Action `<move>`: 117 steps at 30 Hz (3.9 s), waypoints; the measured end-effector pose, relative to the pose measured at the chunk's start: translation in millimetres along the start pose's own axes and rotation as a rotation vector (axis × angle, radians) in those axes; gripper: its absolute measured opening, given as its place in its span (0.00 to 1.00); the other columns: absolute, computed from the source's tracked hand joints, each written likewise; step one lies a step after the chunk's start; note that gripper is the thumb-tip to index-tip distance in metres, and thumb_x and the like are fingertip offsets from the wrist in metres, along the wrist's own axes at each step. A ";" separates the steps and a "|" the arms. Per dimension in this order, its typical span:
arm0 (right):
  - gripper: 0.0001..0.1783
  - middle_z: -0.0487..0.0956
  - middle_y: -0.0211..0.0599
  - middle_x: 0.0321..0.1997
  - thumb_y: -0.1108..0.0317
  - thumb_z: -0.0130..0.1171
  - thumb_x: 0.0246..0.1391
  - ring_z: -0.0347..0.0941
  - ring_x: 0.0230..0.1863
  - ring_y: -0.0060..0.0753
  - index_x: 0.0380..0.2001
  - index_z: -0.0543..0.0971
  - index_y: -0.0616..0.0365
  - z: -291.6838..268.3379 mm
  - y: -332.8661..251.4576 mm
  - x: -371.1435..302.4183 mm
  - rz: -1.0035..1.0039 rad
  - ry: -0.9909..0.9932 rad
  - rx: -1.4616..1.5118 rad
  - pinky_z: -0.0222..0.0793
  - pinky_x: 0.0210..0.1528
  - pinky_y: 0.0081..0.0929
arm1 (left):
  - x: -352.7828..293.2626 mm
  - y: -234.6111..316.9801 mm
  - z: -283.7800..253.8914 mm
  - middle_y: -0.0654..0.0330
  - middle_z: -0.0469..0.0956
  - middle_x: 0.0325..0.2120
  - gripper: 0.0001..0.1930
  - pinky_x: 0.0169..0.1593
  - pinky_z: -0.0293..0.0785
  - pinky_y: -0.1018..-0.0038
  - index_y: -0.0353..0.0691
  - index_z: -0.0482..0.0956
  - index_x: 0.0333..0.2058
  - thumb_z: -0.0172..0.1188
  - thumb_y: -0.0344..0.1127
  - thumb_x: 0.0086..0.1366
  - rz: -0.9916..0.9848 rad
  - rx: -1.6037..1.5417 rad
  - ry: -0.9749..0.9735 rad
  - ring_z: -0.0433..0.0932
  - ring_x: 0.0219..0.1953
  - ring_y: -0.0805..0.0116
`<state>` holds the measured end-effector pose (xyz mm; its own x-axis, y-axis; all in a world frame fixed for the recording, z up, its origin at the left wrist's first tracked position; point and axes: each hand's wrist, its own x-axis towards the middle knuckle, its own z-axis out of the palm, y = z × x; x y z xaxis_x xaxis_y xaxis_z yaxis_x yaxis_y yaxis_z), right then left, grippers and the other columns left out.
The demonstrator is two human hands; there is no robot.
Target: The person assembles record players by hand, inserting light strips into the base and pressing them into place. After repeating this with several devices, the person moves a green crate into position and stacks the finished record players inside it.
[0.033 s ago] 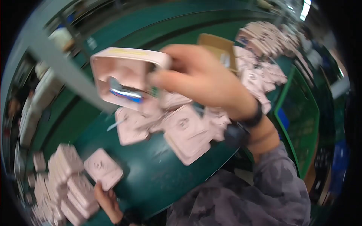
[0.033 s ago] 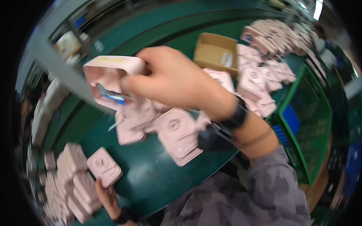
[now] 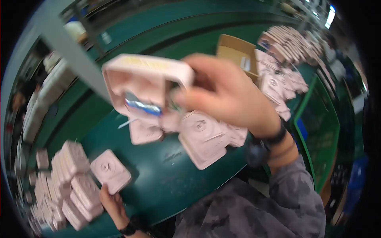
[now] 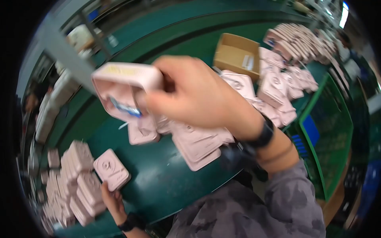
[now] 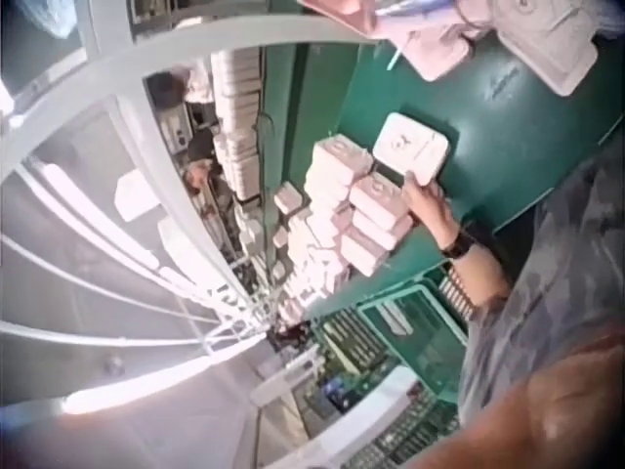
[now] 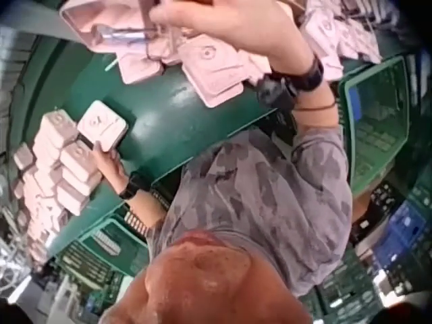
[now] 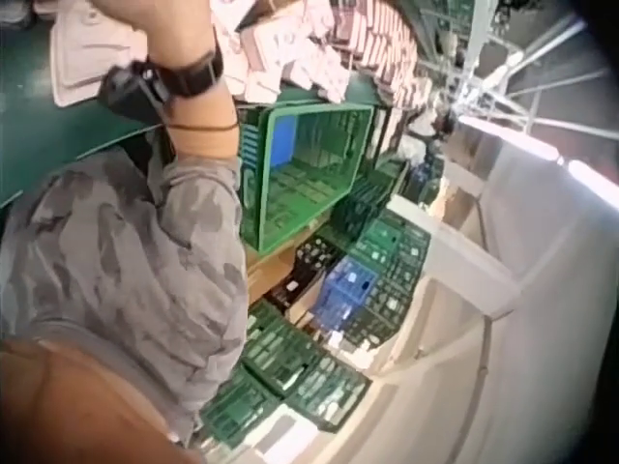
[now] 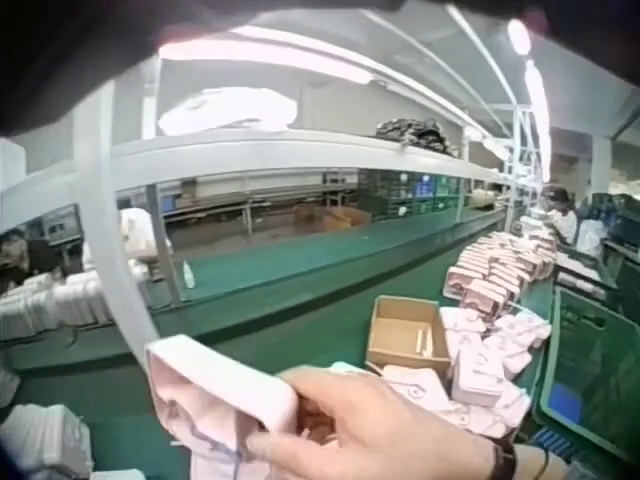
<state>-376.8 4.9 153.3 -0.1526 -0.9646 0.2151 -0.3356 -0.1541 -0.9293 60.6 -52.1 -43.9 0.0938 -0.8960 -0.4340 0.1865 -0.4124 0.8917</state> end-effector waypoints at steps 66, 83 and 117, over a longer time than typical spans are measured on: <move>0.11 0.78 0.40 0.43 0.82 0.66 0.45 0.73 0.50 0.49 0.32 0.77 0.61 164.8 110.6 -105.7 -0.296 -0.062 -0.246 0.70 0.52 0.41 | -85.7 -45.0 100.7 0.62 0.81 0.25 0.06 0.27 0.66 0.81 0.31 0.84 0.39 0.67 0.27 0.65 0.475 0.496 -0.415 0.71 0.23 0.81; 0.10 0.76 0.34 0.36 0.74 0.66 0.49 0.71 0.50 0.42 0.36 0.79 0.57 151.0 98.1 -94.2 -0.340 -0.319 -0.423 0.64 0.55 0.39 | -92.9 -23.5 112.6 0.62 0.78 0.21 0.03 0.24 0.66 0.81 0.32 0.82 0.34 0.67 0.26 0.64 0.463 0.567 -0.462 0.71 0.19 0.81; 0.09 0.73 0.42 0.37 0.72 0.58 0.45 0.70 0.47 0.47 0.31 0.74 0.62 152.9 94.6 -97.0 -0.442 -0.335 -0.531 0.66 0.55 0.43 | -96.4 -3.5 115.2 0.53 0.79 0.26 0.06 0.29 0.74 0.66 0.35 0.81 0.35 0.65 0.22 0.58 0.785 0.967 -0.562 0.79 0.25 0.54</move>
<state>-251.6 51.2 -1.4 0.3610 -0.8635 0.3524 -0.7146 -0.4989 -0.4904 -61.7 16.7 9.6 -0.5928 -0.7953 0.1267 -0.5053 0.4898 0.7104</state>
